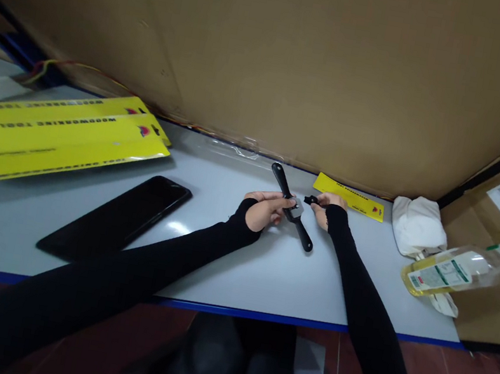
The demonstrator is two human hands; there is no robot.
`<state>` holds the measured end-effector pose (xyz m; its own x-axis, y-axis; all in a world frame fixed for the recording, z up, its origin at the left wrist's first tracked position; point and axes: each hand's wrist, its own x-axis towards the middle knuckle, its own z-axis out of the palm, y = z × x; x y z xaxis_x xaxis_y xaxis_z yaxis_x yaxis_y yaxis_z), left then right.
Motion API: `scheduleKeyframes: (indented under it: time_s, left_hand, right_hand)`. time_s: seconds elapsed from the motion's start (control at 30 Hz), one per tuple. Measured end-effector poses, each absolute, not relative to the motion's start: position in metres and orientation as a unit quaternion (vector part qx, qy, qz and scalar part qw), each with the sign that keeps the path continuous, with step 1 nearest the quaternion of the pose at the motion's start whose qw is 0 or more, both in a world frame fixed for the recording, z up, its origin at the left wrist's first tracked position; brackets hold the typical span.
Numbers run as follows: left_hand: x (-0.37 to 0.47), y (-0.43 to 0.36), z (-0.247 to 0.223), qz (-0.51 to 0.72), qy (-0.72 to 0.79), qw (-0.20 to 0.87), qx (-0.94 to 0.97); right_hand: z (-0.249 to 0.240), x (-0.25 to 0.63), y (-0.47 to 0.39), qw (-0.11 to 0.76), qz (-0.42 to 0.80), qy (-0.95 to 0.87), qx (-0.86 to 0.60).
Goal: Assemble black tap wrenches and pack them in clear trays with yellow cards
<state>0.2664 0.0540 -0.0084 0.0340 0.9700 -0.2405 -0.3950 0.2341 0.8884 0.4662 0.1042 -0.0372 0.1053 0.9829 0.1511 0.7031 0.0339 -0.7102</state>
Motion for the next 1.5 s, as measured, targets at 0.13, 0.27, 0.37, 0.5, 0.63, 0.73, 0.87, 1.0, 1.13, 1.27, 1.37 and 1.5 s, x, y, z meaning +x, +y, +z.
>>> scheduleKeyframes:
  time_s: [0.13,0.27,0.37,0.5,0.63,0.73,0.87,1.0,1.13,1.27,1.37,1.5]
  left_hand:
    - [0.268,0.053,-0.006,0.528,0.456,0.640,0.322]
    - [0.267,0.052,-0.001,0.527,0.470,0.637,0.310]
    - [0.267,0.050,0.000,0.538,0.464,0.637,0.299]
    - [0.270,0.047,0.000,0.563,0.444,0.642,0.270]
    - [0.271,0.048,-0.001,0.577,0.415,0.664,0.233]
    - [0.271,0.051,-0.005,0.580,0.393,0.676,0.229]
    - [0.275,0.053,-0.015,0.590,0.386,0.664,0.248]
    - [0.277,0.051,-0.018,0.593,0.384,0.650,0.280]
    - [0.274,0.048,-0.010,0.591,0.395,0.635,0.302]
    - [0.270,0.046,-0.003,0.599,0.395,0.616,0.326]
    - [0.270,0.046,-0.003,0.608,0.390,0.598,0.346]
    - [0.270,0.046,-0.005,0.606,0.397,0.584,0.365]
  right_hand:
    - [-0.035,0.469,0.102,0.368,0.200,-0.631,-0.653]
    - [-0.014,0.473,0.087,0.453,0.265,-0.584,-0.619]
    - [0.004,0.463,0.067,0.506,0.339,-0.551,-0.571]
    - [0.010,0.438,0.045,0.468,0.329,-0.579,-0.581]
    - [0.006,0.428,0.041,0.458,0.355,-0.571,-0.582]
    - [0.007,0.429,0.043,0.466,0.383,-0.565,-0.563]
    - [0.007,0.432,0.043,0.463,0.374,-0.589,-0.547]
    - [0.004,0.435,0.045,0.457,0.357,-0.596,-0.555]
    - [0.001,0.436,0.046,0.478,0.381,-0.577,-0.542]
    - [0.001,0.435,0.045,0.495,0.414,-0.554,-0.526]
    - [0.002,0.434,0.044,0.500,0.434,-0.535,-0.525]
    - [0.000,0.434,0.045,0.507,0.464,-0.509,-0.518]
